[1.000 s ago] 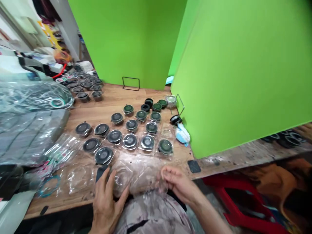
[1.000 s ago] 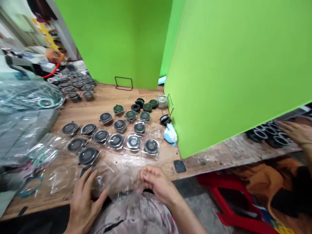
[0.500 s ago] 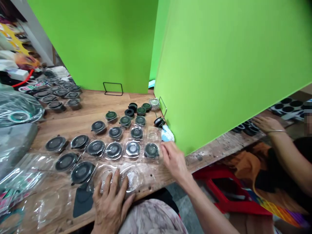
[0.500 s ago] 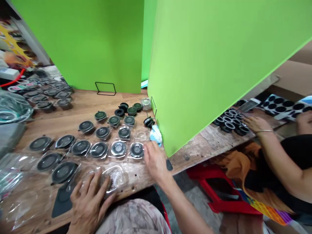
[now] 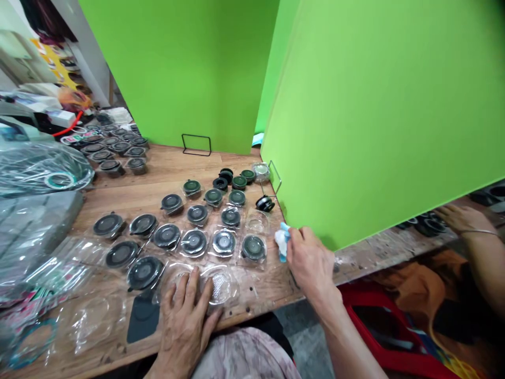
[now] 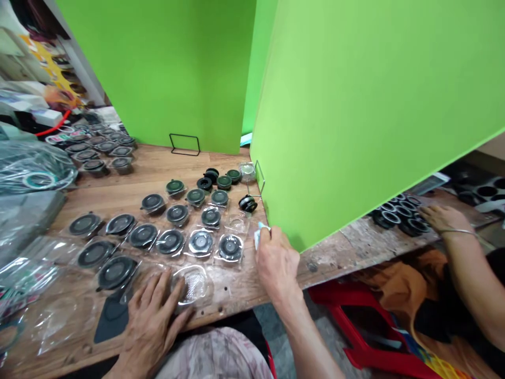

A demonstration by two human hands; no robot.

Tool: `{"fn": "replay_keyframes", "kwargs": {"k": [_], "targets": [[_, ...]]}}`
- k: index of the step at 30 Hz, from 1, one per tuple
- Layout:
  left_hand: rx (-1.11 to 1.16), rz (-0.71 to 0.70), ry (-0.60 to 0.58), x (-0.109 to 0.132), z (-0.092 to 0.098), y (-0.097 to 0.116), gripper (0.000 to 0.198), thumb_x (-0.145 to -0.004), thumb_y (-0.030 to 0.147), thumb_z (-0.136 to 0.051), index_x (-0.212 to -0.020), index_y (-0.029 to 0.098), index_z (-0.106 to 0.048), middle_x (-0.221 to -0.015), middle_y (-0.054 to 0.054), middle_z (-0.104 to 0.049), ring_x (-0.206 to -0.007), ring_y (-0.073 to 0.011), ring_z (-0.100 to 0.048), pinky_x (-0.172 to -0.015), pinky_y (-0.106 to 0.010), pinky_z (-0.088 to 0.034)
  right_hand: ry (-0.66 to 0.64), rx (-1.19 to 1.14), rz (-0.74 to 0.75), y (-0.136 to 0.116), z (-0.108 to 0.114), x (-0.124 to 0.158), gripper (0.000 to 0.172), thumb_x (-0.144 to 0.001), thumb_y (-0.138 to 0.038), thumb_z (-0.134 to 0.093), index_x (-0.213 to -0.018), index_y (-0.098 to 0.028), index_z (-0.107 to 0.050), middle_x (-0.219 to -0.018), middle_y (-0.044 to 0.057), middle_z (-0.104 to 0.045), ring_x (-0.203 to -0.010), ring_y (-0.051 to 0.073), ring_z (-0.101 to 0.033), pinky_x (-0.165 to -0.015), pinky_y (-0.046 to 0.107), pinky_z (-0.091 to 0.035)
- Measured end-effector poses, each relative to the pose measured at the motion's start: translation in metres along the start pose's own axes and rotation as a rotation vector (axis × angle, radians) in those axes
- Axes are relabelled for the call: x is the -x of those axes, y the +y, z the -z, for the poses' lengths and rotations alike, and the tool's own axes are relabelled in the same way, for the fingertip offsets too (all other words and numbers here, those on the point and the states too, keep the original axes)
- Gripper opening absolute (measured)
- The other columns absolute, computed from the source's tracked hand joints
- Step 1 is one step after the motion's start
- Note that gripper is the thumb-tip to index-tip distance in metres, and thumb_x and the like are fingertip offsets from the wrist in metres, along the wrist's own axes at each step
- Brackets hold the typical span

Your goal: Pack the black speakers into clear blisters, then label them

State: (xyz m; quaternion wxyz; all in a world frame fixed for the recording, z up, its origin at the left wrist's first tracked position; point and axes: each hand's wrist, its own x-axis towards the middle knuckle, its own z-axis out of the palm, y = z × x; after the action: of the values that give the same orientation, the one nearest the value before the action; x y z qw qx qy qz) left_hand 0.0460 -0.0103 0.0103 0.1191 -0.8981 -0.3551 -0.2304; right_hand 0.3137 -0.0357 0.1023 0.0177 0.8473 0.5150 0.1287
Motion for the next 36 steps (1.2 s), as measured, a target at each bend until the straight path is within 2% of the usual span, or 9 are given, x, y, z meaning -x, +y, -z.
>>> {"fn": "replay_keyframes", "kwargs": {"k": [6, 11, 18, 23, 25, 28, 30, 33, 36], "targets": [[0.0, -0.004, -0.025, -0.004, 0.003, 0.002, 0.044, -0.076, 0.038, -0.061, -0.116, 0.02, -0.059, -0.13, -0.019, -0.051, -0.118, -0.0358, -0.045, -0.095, -0.048, -0.03, -0.084, -0.205, 0.182, -0.012, -0.023, -0.026, 0.027, -0.089, -0.018, -0.039, -0.109, -0.022, -0.057, -0.115, 0.007, -0.055, -0.087, 0.016, -0.057, -0.062, 0.025, -0.039], [-0.025, -0.045, 0.02, -0.004, 0.01, 0.002, 0.049, -0.076, 0.041, -0.061, -0.118, 0.016, -0.058, -0.129, -0.02, -0.052, -0.117, -0.0371, -0.046, -0.094, -0.05, -0.029, 0.028, -0.395, 0.061, -0.028, -0.041, -0.078, 0.033, -0.09, -0.022, -0.036, -0.118, -0.019, -0.053, -0.127, 0.011, -0.047, -0.109, 0.022, -0.046, -0.086, 0.032, -0.039], [0.043, 0.013, 0.089, -0.013, 0.028, -0.001, 0.043, -0.077, 0.029, -0.063, -0.116, 0.012, -0.056, -0.124, -0.021, -0.054, -0.117, -0.0367, -0.045, -0.094, -0.051, -0.033, -0.055, -0.524, -0.052, -0.032, -0.058, -0.137, 0.039, -0.077, -0.025, -0.056, -0.113, -0.012, -0.056, -0.103, 0.012, -0.06, -0.091, 0.021, -0.056, -0.078, 0.03, -0.043], [0.483, 0.285, 0.119, -0.03, 0.041, 0.003, 0.046, -0.079, 0.024, -0.062, -0.123, 0.02, -0.051, -0.124, -0.014, -0.054, -0.113, -0.0293, -0.049, -0.092, -0.045, -0.04, 0.1, -0.648, -0.039, -0.043, -0.01, -0.092, 0.058, -0.082, -0.034, -0.05, -0.136, -0.018, -0.033, -0.123, 0.013, -0.049, -0.109, 0.022, -0.05, -0.092, 0.034, -0.04], [0.95, 0.545, 0.091, -0.044, 0.046, 0.009, 0.049, -0.08, 0.032, -0.06, -0.126, 0.023, -0.047, -0.121, -0.012, -0.055, -0.102, -0.0242, -0.056, -0.084, -0.039, -0.047, 0.177, -0.891, 0.146, -0.051, 0.02, -0.049, 0.057, -0.081, -0.034, -0.054, -0.134, -0.021, -0.036, -0.124, 0.01, -0.051, -0.113, 0.022, -0.049, -0.096, 0.035, -0.039], [1.666, 0.928, -0.012, -0.063, 0.053, 0.016, 0.052, -0.075, 0.042, -0.063, -0.121, 0.022, -0.05, -0.113, -0.01, -0.06, -0.088, -0.0208, -0.061, -0.07, -0.031, -0.052, -0.004, -1.135, 0.598, -0.06, 0.044, 0.009, 0.045, -0.089, -0.032, -0.045, -0.133, -0.026, -0.039, -0.127, 0.006, -0.054, -0.115, 0.017, -0.05, -0.097, 0.032, -0.04], [1.908, 1.1, -0.106, -0.069, 0.056, 0.017, 0.054, -0.067, 0.04, -0.071, -0.115, 0.02, -0.054, -0.103, -0.008, -0.064, -0.08, -0.0204, -0.062, -0.059, -0.027, -0.052, -0.006, -1.099, 0.634, -0.057, 0.035, 0.028, 0.037, -0.092, -0.029, -0.038, -0.129, -0.024, -0.045, -0.124, 0.006, -0.057, -0.115, 0.016, -0.05, -0.099, 0.032, -0.039], [2.01, 1.229, -0.176, -0.069, 0.055, 0.013, 0.06, -0.06, 0.037, -0.077, -0.113, 0.02, -0.054, -0.091, -0.006, -0.067, -0.074, -0.0195, -0.062, -0.049, -0.022, -0.047, 0.104, -0.796, 0.215, -0.034, -0.008, 0.028, 0.036, -0.093, -0.025, -0.034, -0.124, -0.014, -0.05, -0.122, 0.014, -0.057, -0.116, 0.021, -0.05, -0.099, 0.037, -0.039], [2.012, 1.184, -0.148, -0.065, 0.052, 0.01, 0.068, -0.053, 0.04, -0.08, -0.113, 0.019, -0.055, -0.089, -0.005, -0.067, -0.074, -0.019, -0.061, -0.054, -0.024, -0.047, -0.046, -0.399, 0.035, -0.006, -0.052, 0.019, 0.037, -0.089, -0.02, -0.04, -0.125, -0.015, -0.049, -0.123, 0.016, -0.054, -0.107, 0.024, -0.056, -0.083, 0.035, -0.047]]}}
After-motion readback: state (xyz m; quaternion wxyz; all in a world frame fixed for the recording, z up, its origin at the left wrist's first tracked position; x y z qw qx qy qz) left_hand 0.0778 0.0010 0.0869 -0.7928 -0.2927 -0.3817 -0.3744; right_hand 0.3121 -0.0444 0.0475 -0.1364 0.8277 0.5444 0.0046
